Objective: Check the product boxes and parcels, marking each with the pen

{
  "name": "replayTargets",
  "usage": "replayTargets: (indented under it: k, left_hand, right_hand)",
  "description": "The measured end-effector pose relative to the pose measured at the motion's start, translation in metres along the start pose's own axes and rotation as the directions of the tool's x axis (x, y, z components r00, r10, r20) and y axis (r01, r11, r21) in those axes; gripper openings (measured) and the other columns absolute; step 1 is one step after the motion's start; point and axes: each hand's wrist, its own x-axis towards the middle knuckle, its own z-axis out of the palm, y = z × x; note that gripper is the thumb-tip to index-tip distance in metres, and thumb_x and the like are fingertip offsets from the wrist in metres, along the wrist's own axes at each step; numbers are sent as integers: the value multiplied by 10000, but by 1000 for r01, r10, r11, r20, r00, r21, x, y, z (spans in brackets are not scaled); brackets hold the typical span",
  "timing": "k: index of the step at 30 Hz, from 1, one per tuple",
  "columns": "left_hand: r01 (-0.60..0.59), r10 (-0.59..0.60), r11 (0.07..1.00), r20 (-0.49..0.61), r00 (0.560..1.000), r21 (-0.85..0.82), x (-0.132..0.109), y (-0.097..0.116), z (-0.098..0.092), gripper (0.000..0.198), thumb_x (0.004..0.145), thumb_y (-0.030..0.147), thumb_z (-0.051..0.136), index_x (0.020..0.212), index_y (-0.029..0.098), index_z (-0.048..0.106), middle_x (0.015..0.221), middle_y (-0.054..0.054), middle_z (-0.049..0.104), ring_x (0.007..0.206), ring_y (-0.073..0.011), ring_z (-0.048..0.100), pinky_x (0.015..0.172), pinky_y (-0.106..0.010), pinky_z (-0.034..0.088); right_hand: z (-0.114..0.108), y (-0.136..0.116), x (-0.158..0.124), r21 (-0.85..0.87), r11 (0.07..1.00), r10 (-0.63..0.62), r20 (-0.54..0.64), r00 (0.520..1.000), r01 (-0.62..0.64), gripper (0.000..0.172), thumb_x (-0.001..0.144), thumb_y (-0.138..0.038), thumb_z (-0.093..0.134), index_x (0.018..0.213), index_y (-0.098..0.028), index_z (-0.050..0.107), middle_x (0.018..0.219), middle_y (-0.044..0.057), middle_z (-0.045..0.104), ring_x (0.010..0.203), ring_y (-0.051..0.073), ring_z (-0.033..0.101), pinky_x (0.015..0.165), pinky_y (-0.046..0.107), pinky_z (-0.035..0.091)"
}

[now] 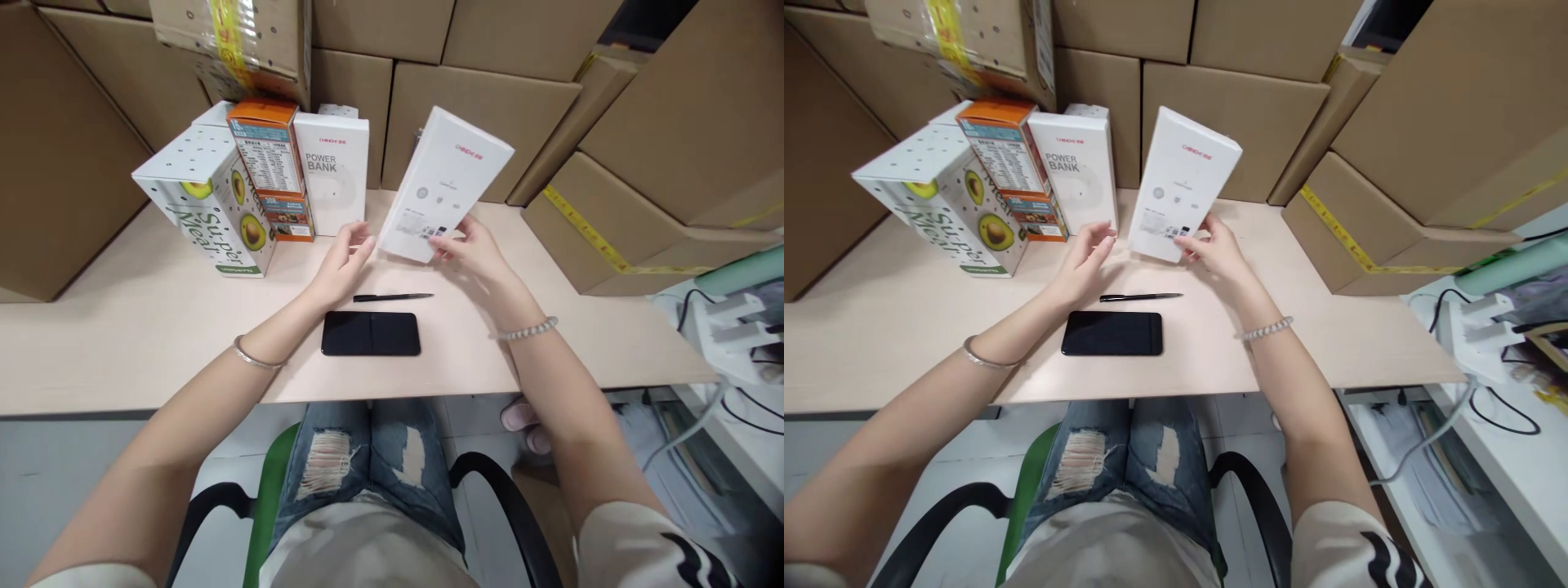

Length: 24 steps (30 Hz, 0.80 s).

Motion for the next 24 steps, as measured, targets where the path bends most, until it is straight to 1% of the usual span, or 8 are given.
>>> replayTargets:
  k: [2,4,8,13,18,20,22,24]
  left_hand:
    - [28,-27,999,-20,999,37,0,-3,-1,738,953,814,524,1364,202,541,1400,-186,662,1331,-285,648,1141,-451,514]
    - [60,-59,998,-26,998,30,0,-4,-2,693,970,772,513,1353,195,541,1375,-184,671,1315,-289,649,1152,-466,498]
    - [79,-78,997,-15,997,26,-1,-6,-2,592,1003,688,500,1345,207,548,1329,-155,683,1283,-270,649,1134,-448,493]
    - [92,-93,995,9,996,40,-3,-2,-1,569,1021,645,483,1357,191,553,1210,-130,698,1162,-246,669,1056,-421,529]
    - [94,-96,995,45,994,34,-4,2,0,545,1015,614,484,1349,187,547,1193,-129,698,1145,-243,667,1057,-423,529]
    - [93,-95,995,49,994,36,-4,3,0,544,1012,624,482,1335,191,545,1202,-136,700,1157,-248,662,1067,-430,524]
    - [97,-99,994,52,994,40,-4,3,1,565,1004,641,474,1332,186,543,1201,-141,699,1158,-252,661,1074,-436,519]
    - [95,-97,994,53,994,45,-4,4,0,584,997,652,468,1334,182,544,1186,-140,701,1150,-254,663,1079,-438,515]
  right_hand:
    - [-13,10,20,-67,997,21,-59,998,-25,544,800,-264,800,1325,-206,671,1273,109,735,763,179,699,756,396,640]
    - [-21,18,37,-85,994,61,-76,995,-67,515,798,-226,787,1301,-185,685,1250,107,747,729,157,673,776,385,638]
    - [-28,23,55,-90,991,90,-90,992,-98,461,834,-206,753,1290,-165,700,1203,111,775,716,143,646,804,371,639]
    - [-37,26,50,-107,989,100,-55,994,-105,449,956,-321,681,1382,-182,690,1262,129,786,890,211,725,897,443,643]
    - [-53,25,34,-45,981,190,23,982,-188,368,1045,-381,574,1281,-171,763,1304,156,797,1087,265,770,981,464,634]
    - [-59,21,31,-223,955,208,45,977,-193,355,1048,-395,574,1200,-168,801,1249,157,816,1067,269,779,962,455,638]
    - [-60,16,31,-462,872,198,33,980,-161,359,1038,-421,587,1108,-165,829,1188,161,827,1056,289,776,965,478,625]
    - [-54,9,29,-610,779,149,-42,988,-144,367,1016,-418,607,1103,-142,832,1249,195,800,1188,350,727,1069,555,557]
